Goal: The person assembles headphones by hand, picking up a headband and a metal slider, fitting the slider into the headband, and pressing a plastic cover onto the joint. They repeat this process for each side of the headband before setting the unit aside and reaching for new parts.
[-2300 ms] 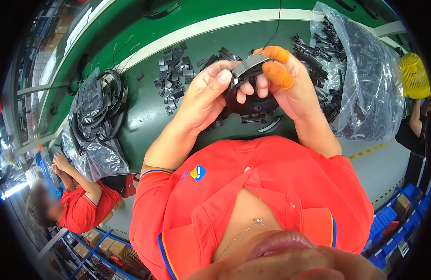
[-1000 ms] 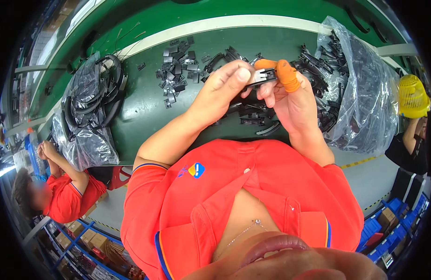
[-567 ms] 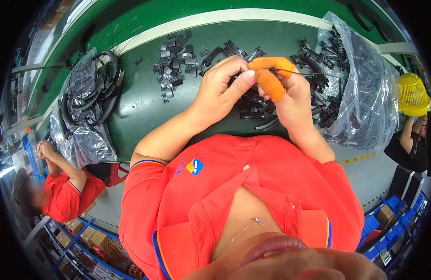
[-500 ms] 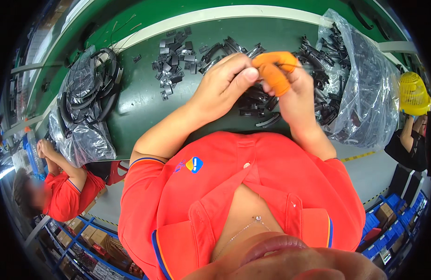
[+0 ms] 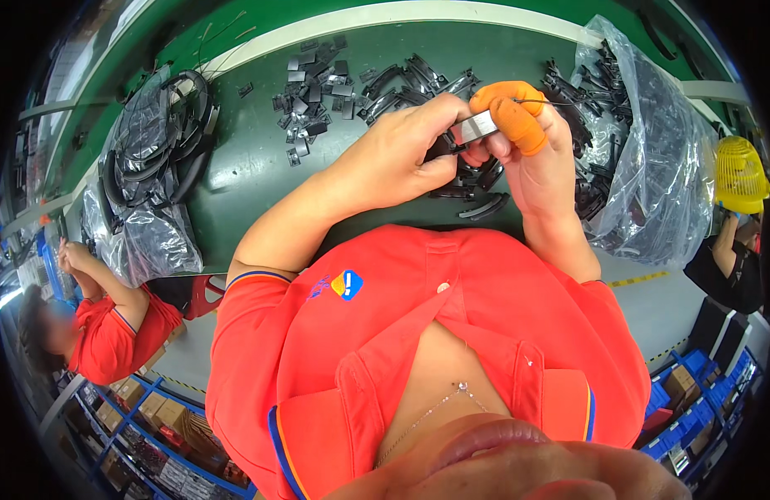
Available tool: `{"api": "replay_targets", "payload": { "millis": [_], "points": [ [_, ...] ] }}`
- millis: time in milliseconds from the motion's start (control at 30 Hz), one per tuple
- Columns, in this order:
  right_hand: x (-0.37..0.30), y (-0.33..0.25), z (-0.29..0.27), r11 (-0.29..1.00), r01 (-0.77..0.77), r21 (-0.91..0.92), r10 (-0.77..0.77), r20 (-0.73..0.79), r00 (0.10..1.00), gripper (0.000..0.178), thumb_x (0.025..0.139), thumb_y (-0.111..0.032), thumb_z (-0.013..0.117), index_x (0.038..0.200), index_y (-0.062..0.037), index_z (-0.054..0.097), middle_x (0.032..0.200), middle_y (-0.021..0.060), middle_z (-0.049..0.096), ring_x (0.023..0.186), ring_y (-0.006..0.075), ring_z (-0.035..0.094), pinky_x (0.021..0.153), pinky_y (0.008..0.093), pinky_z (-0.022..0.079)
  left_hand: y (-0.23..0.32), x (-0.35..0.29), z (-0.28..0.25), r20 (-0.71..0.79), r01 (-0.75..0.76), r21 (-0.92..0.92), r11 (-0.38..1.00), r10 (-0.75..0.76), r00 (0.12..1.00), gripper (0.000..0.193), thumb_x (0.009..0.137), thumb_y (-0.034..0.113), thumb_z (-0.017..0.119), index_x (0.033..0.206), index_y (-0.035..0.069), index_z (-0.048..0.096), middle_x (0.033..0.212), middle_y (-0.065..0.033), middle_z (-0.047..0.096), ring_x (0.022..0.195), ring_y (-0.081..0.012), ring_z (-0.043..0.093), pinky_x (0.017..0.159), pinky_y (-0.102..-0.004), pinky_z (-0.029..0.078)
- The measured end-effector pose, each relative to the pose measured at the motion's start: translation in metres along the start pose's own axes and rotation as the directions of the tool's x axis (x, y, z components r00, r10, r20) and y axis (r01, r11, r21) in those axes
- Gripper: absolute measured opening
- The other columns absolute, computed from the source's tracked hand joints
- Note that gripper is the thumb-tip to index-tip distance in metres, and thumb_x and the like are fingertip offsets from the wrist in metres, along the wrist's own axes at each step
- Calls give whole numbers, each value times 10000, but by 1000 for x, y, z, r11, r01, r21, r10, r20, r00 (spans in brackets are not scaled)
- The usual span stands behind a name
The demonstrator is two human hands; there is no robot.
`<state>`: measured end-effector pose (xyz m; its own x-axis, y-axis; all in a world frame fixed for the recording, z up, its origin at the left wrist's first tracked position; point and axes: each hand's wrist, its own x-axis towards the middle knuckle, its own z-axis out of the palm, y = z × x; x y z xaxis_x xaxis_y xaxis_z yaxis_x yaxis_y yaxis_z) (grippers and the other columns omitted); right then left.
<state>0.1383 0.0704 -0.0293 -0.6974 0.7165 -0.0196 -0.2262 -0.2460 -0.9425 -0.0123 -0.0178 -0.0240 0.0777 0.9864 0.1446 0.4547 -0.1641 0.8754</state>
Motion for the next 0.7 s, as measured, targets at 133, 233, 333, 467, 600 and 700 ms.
{"api": "replay_targets", "payload": {
  "millis": [133, 233, 333, 467, 600, 700],
  "points": [
    [1, -2, -2, 986, -89, 139, 80, 67, 995, 246, 870, -214, 554, 913, 27, 585, 581, -21, 468, 498, 54, 418, 492, 184, 345, -7, -4, 0, 175, 87, -523, 848, 7, 984, 344, 785, 65, 575, 1107, 16, 466, 957, -72, 598, 875, -168, 585, 760, -317, 457],
    [2, -8, -3, 995, -92, 29, 88, 114, 990, 243, 870, -211, 553, 904, 27, 582, 569, -11, 470, 505, 72, 444, 497, 189, 365, -8, -3, -21, 394, 236, -654, 719, 58, 917, 330, 901, 201, 484, 1156, -7, 457, 1012, -76, 586, 995, -129, 533, 805, -281, 437],
    [9, -5, -3, 996, -80, -38, 85, 151, 985, 294, 873, -242, 551, 961, 37, 578, 602, 2, 494, 532, 84, 466, 503, 198, 368, -10, -5, -31, 385, 222, -597, 771, 32, 922, 314, 927, 218, 440, 1122, -24, 482, 988, -83, 592, 928, -145, 566, 790, -268, 445],
    [37, -3, -3, 992, -90, 87, 70, 210, 975, 552, 924, -447, 377, 1112, 49, 531, 692, 16, 527, 613, 76, 458, 545, 215, 340, -9, -14, -66, 156, 64, -697, 714, 64, 986, 300, 919, 178, 452, 1110, -51, 485, 929, -125, 598, 841, -174, 595, 781, -298, 471],
    [78, 13, 6, 975, -47, -217, 81, 150, 985, 350, 923, -290, 423, 1069, -7, 569, 737, 18, 544, 664, 80, 484, 588, 221, 379, -14, -31, -114, -471, -454, -752, 478, 92, 877, 343, 923, 171, 436, 1174, -63, 415, 867, -95, 539, 832, -176, 566, 831, -335, 454],
    [104, 50, 24, 633, 293, -716, -86, 311, 947, 201, 831, -175, 561, 975, -44, 611, 792, 74, 571, 743, 167, 554, 702, 288, 446, -14, -38, -125, -591, -576, -754, 316, 55, 805, 370, 938, 171, 389, 1214, -75, 369, 917, -78, 511, 901, -171, 525, 934, -373, 391]
  ]
}}
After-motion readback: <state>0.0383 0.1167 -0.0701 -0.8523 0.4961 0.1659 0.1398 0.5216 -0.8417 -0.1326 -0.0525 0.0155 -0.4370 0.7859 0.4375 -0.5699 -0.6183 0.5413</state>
